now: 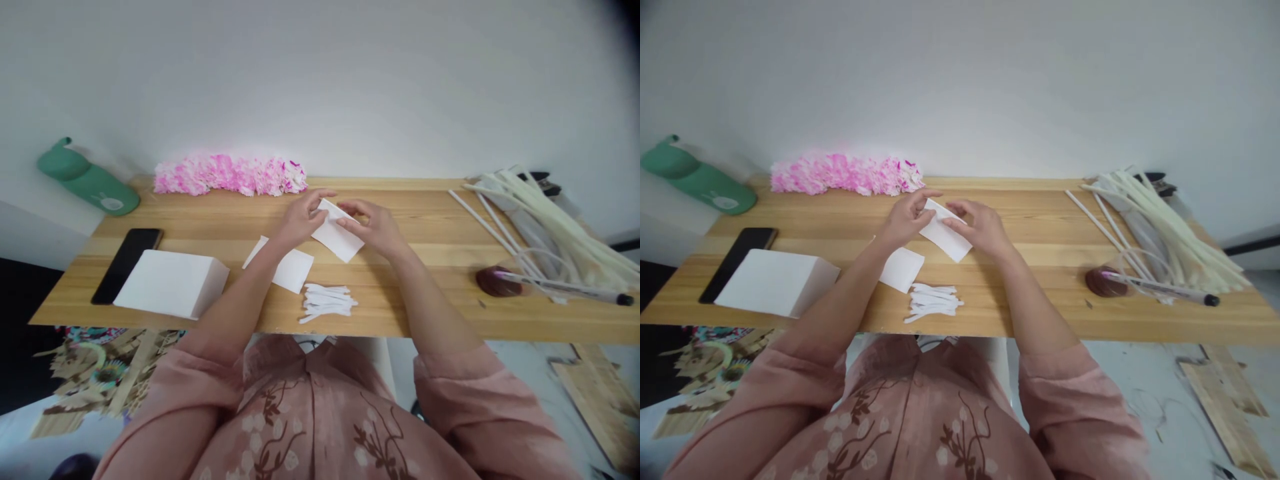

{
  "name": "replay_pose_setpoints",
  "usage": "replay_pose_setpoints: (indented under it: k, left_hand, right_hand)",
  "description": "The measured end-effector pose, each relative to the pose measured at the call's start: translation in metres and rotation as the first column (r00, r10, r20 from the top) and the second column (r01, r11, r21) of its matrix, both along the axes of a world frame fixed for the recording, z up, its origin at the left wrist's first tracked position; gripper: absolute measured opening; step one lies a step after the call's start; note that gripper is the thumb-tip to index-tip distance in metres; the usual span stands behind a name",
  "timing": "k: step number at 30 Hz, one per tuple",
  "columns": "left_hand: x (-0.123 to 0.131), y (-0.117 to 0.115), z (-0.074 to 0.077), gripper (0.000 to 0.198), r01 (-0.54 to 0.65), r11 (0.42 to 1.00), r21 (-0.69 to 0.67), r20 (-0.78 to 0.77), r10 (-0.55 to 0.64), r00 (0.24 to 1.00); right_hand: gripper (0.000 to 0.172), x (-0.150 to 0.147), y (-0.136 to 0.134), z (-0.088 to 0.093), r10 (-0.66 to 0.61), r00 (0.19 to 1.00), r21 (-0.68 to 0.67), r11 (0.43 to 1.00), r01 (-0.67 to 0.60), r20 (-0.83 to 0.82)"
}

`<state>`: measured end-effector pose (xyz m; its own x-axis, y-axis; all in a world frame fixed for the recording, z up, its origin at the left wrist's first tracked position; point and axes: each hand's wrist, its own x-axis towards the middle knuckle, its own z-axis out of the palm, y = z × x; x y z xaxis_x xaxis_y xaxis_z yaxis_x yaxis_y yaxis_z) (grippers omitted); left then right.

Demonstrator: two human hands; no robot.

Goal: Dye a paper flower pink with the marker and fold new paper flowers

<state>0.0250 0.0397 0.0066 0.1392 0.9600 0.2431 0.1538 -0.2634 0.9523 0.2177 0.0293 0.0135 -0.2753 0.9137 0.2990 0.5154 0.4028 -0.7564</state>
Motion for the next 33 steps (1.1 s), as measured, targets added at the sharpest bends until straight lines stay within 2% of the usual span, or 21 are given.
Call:
replay_pose_setpoints:
  k: [3, 6, 8, 10, 13, 15, 20, 24, 29, 33]
  left_hand:
    - [0.001, 0.001, 0.001, 0.044, 0.052, 0.999, 0.001, 0.043, -0.052, 0.998]
    - [-0.001, 0.008, -0.001, 0.056, -0.011, 1.0, -0.021, 0.155, 0.014, 0.988]
    - [-0.002, 0.011, -0.003, 0.06, -0.008, 0.997, -0.08, 0.243, 0.027, 0.97]
    - [0.0, 0.011, -0.005, 0.059, 0.082, 0.983, -0.166, 0.353, -0.018, 0.935]
    - [0.008, 0.004, -0.008, 0.059, 0.286, 0.921, -0.265, 0.486, -0.129, 0.864]
    - [0.013, -0.001, -0.01, 0.058, 0.344, 0.885, -0.312, 0.519, -0.145, 0.843]
    - [0.017, -0.003, -0.014, 0.052, 0.24, 0.9, -0.362, 0.535, -0.01, 0.845]
    - [0.014, 0.002, -0.016, 0.052, 0.173, 0.918, -0.357, 0.52, 0.041, 0.853]
    - [0.013, 0.007, -0.023, 0.043, 0.018, 0.951, -0.309, 0.44, 0.126, 0.889]
    - [0.013, 0.011, -0.028, 0.033, -0.12, 0.954, -0.273, 0.363, 0.218, 0.906]
  right_hand:
    - [0.028, -0.004, 0.0, -0.005, -0.072, 0.997, -0.085, 0.994, 0.071, -0.014]
    - [0.028, -0.004, 0.002, -0.009, -0.166, 0.974, -0.103, 0.983, 0.151, -0.152]
    - [0.03, -0.004, 0.005, -0.011, -0.22, 0.944, -0.12, 0.973, 0.196, -0.246]
    - [0.032, -0.005, 0.006, -0.013, -0.271, 0.905, -0.151, 0.961, 0.233, -0.328]
    - [0.035, -0.008, 0.006, -0.014, -0.304, 0.848, -0.198, 0.951, 0.239, -0.435]
    - [0.037, -0.01, 0.005, -0.015, -0.297, 0.834, -0.211, 0.952, 0.222, -0.464]
    - [0.037, -0.013, 0.006, -0.019, -0.247, 0.851, -0.219, 0.962, 0.16, -0.464]
    - [0.034, -0.014, 0.008, -0.022, -0.248, 0.822, -0.246, 0.96, 0.136, -0.513]
    - [0.031, -0.015, 0.007, -0.021, -0.272, 0.82, -0.273, 0.951, 0.148, -0.504]
    - [0.032, -0.015, 0.007, -0.022, -0.27, 0.834, -0.264, 0.952, 0.157, -0.481]
